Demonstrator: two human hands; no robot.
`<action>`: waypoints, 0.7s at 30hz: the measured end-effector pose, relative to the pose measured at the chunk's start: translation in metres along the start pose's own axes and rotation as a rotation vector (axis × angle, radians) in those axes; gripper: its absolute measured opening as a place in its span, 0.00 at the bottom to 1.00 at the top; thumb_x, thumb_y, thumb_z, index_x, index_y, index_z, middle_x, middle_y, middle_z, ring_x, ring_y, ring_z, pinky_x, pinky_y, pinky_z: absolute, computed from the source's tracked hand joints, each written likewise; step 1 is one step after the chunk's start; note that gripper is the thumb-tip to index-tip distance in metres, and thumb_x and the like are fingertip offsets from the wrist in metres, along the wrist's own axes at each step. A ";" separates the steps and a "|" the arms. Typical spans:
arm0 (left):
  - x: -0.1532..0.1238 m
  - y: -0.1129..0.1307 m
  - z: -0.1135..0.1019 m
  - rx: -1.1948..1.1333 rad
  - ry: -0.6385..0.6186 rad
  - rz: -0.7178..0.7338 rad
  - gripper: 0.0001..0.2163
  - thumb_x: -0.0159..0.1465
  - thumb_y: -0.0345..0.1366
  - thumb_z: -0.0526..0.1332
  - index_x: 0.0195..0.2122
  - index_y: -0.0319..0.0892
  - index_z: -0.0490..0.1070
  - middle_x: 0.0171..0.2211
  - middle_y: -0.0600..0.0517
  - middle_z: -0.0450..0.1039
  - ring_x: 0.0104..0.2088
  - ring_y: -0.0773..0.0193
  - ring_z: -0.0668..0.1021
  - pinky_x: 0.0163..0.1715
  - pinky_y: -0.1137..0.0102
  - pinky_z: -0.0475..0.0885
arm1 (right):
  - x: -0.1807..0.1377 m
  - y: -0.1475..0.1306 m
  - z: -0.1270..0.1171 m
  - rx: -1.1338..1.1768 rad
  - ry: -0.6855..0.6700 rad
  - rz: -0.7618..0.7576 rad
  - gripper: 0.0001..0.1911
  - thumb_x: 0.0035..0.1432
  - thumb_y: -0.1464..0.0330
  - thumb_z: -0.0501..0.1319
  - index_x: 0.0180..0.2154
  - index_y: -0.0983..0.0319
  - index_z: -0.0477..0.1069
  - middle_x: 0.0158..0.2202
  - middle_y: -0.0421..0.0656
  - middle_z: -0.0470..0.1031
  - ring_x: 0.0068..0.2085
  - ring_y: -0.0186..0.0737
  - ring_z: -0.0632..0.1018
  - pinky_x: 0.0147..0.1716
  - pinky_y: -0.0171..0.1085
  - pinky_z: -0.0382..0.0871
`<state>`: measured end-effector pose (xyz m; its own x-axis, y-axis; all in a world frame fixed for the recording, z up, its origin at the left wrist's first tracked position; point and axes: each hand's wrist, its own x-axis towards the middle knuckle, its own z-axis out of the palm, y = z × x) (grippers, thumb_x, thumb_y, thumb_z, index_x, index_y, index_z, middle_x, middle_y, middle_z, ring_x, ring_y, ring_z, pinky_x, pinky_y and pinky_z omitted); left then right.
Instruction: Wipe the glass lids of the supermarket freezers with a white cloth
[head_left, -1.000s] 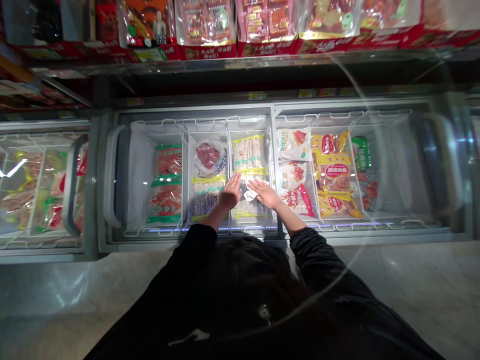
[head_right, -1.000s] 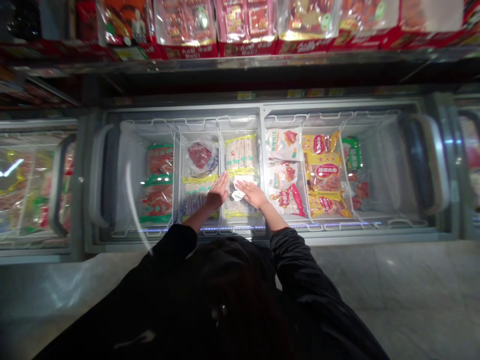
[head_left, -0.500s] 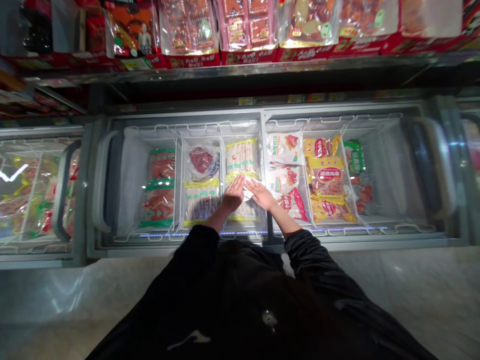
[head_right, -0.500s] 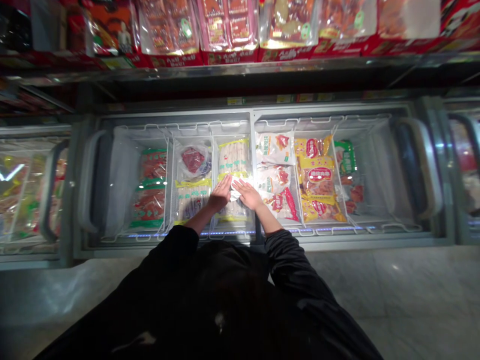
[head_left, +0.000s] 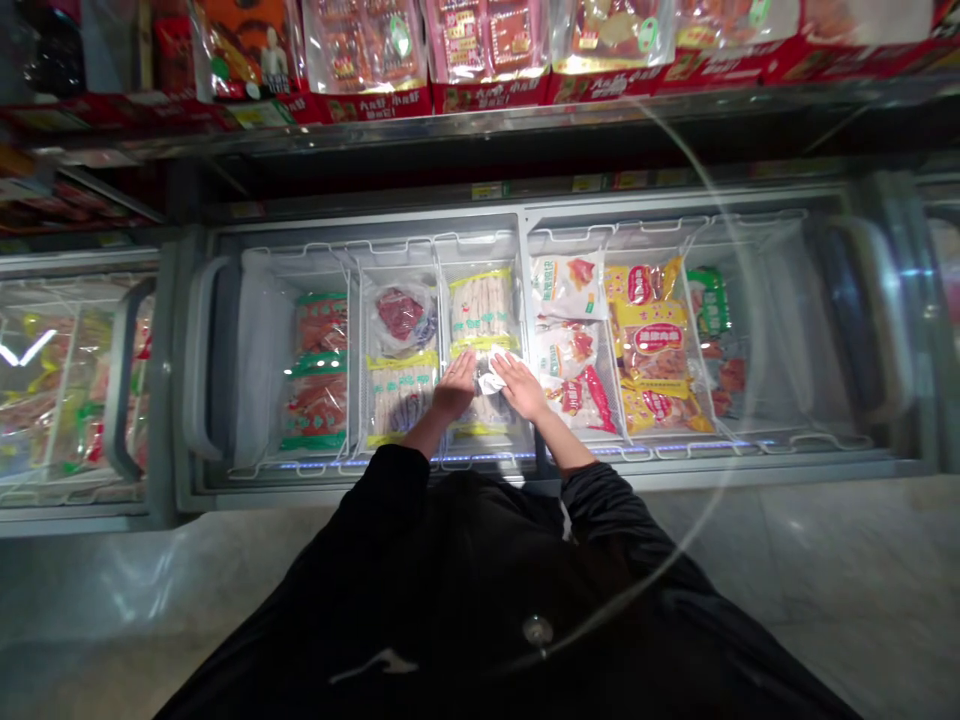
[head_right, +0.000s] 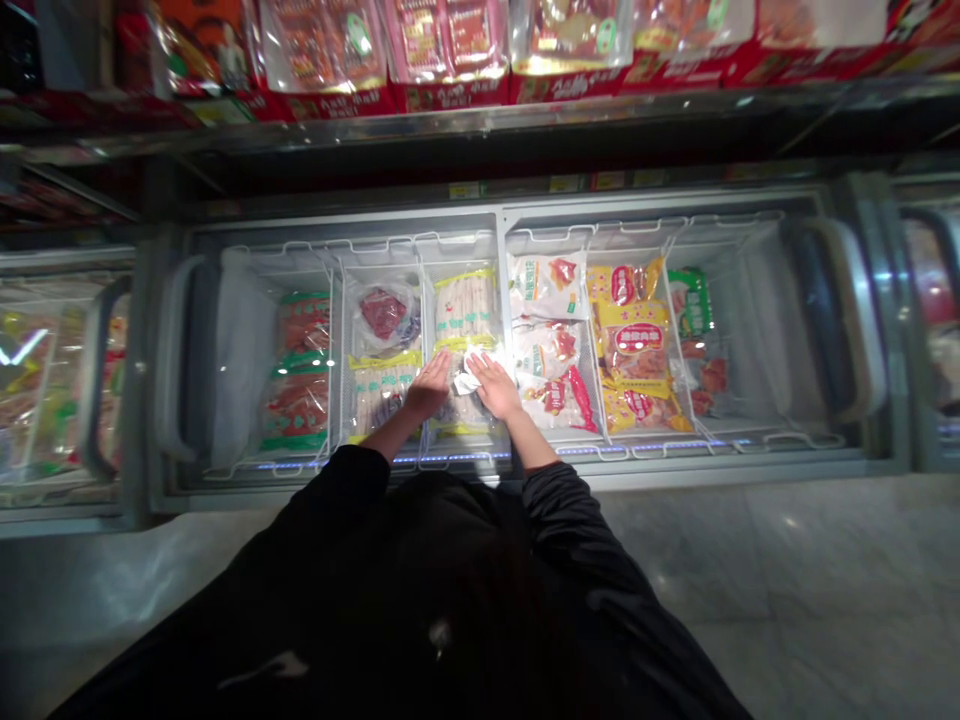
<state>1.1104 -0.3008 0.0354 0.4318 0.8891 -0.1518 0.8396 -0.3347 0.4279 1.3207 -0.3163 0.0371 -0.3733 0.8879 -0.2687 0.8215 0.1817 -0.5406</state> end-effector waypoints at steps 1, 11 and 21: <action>-0.002 -0.002 0.000 0.002 0.004 -0.006 0.32 0.64 0.22 0.50 0.72 0.32 0.53 0.72 0.42 0.54 0.72 0.58 0.58 0.72 0.60 0.53 | -0.008 0.002 -0.002 -0.006 -0.015 -0.017 0.35 0.64 0.77 0.51 0.72 0.63 0.53 0.75 0.41 0.50 0.75 0.39 0.49 0.73 0.42 0.41; -0.015 -0.015 0.007 0.042 0.066 -0.050 0.30 0.64 0.20 0.49 0.70 0.27 0.55 0.72 0.40 0.52 0.72 0.57 0.59 0.71 0.59 0.54 | 0.020 0.000 -0.009 -0.039 0.085 0.161 0.37 0.64 0.78 0.50 0.72 0.72 0.46 0.75 0.53 0.44 0.75 0.44 0.47 0.72 0.50 0.40; -0.007 -0.004 0.001 0.059 0.054 0.058 0.28 0.69 0.25 0.48 0.71 0.29 0.53 0.72 0.42 0.51 0.72 0.59 0.59 0.71 0.60 0.56 | 0.016 -0.017 0.004 -0.012 0.097 0.071 0.39 0.62 0.75 0.54 0.72 0.70 0.47 0.75 0.49 0.48 0.74 0.37 0.50 0.71 0.41 0.46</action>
<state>1.1047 -0.3057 0.0343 0.4635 0.8826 -0.0792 0.8320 -0.4027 0.3816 1.2994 -0.3063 0.0388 -0.2711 0.9354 -0.2270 0.8496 0.1217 -0.5132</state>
